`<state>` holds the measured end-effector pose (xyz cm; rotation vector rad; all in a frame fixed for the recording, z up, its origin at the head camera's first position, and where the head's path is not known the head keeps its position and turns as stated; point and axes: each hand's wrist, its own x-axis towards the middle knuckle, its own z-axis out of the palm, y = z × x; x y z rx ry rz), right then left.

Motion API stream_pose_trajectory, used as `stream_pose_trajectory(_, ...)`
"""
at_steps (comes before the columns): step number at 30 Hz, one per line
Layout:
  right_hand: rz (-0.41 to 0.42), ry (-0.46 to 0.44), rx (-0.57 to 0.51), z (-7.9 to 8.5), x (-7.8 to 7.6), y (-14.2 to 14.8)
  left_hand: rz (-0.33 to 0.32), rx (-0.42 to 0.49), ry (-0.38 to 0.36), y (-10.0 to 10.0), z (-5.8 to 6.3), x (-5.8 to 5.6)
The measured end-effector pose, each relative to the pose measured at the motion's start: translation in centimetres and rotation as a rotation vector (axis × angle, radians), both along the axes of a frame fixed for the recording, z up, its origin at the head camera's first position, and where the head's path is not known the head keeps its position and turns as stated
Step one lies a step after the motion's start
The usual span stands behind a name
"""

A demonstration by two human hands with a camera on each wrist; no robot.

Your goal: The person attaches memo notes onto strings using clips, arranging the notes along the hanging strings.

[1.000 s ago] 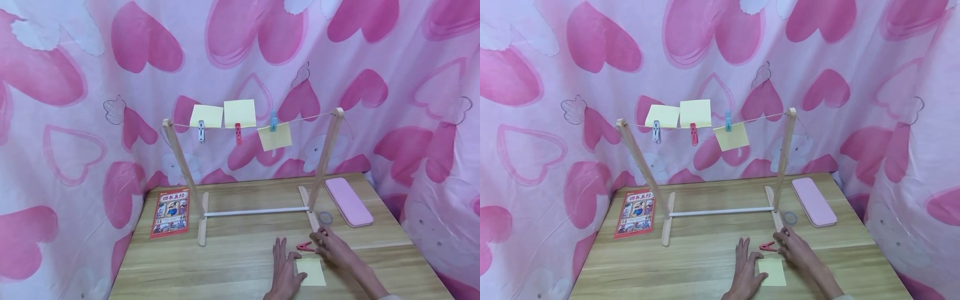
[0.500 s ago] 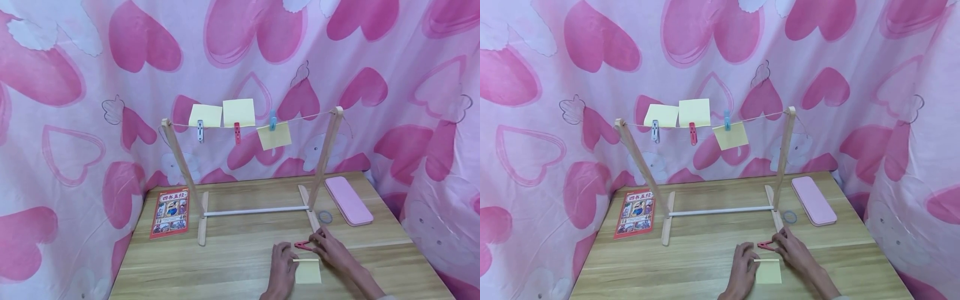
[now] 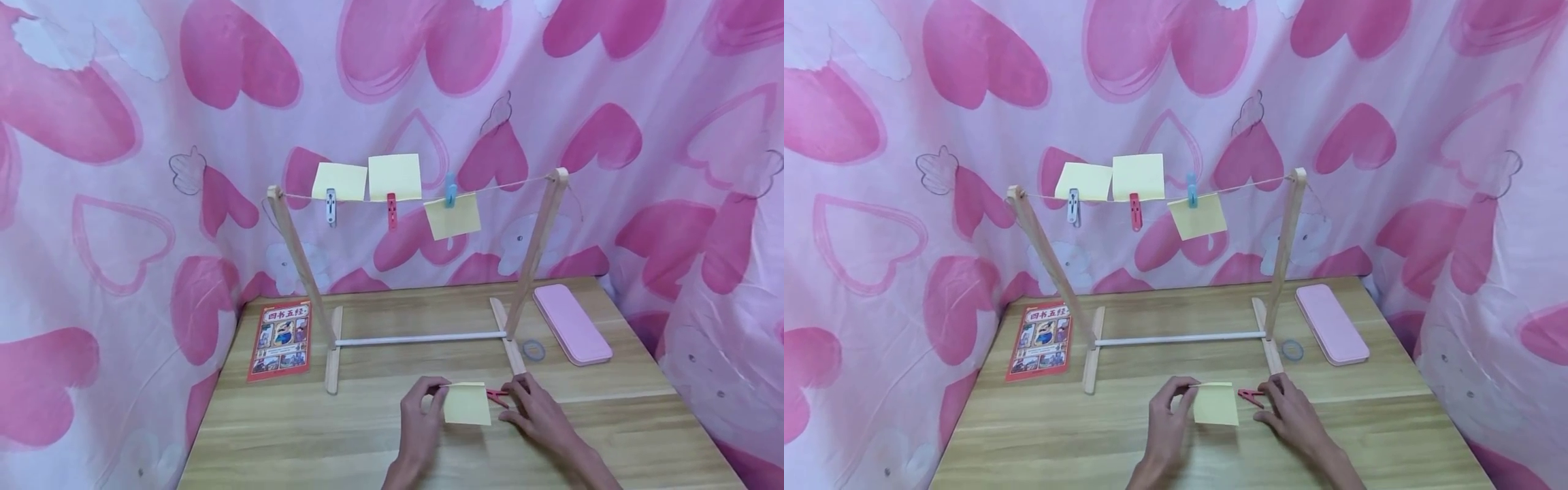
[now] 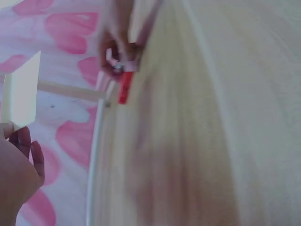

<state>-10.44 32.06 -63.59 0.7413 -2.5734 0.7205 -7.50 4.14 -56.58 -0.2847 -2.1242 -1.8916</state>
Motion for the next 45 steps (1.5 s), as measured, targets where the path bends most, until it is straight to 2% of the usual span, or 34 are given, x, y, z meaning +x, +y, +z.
stream_pose_trajectory(4, -0.070, -0.041, -0.060, -0.1, 0.2, -0.5, 0.018, 0.094, -0.058, -0.8, 1.2, -0.4)
stream_pose_trajectory(10, -0.124, -0.338, -0.350, 0.7, 0.7, -0.5, 0.047, 0.180, -0.124, -1.0, 2.9, -0.4)
stream_pose_trajectory(14, -0.158, -0.460, -0.489, 1.8, 1.0, -0.5, 0.071, 0.274, -0.181, -0.9, 3.8, -0.5)
stream_pose_trajectory(18, -0.173, -0.495, -0.570, 4.0, 0.9, -0.3, 0.093, 0.391, -0.230, -0.6, 4.4, -0.6)
stream_pose_trajectory(21, -0.155, -0.478, -0.615, 6.3, 0.4, -0.2, 0.102, 0.419, -0.253, -0.4, 4.5, -0.6)
stream_pose_trajectory(24, -0.108, -0.424, -0.632, 9.4, -0.4, -0.2, 0.106, 0.423, -0.292, -0.3, 4.8, -0.9)
stream_pose_trajectory(26, -0.050, -0.346, -0.607, 12.2, -1.1, -0.1, 0.113, 0.420, -0.329, -0.2, 5.4, -1.2)
stream_pose_trajectory(28, 0.009, -0.233, -0.570, 15.5, -2.0, -0.2, 0.117, 0.431, -0.361, 0.1, 6.5, -1.7)
stream_pose_trajectory(33, 0.056, 0.034, -0.384, 25.4, -3.9, -0.6, 0.133, 0.432, -0.390, 1.3, 9.9, -3.7)
stream_pose_trajectory(36, 0.082, 0.085, -0.289, 30.5, -4.5, -0.8, 0.131, 0.476, -0.388, 2.2, 12.1, -4.9)
stream_pose_trajectory(39, 0.128, 0.099, -0.243, 34.4, -4.8, -1.0, 0.110, 0.542, -0.363, 3.1, 14.0, -5.7)
stream_pose_trajectory(42, 0.169, 0.115, -0.210, 37.6, -5.4, -1.3, 0.086, 0.604, -0.323, 4.1, 15.7, -6.4)
stream_pose_trajectory(45, 0.178, 0.138, -0.179, 40.0, -6.4, -1.8, 0.094, 0.657, -0.297, 5.1, 17.3, -7.4)
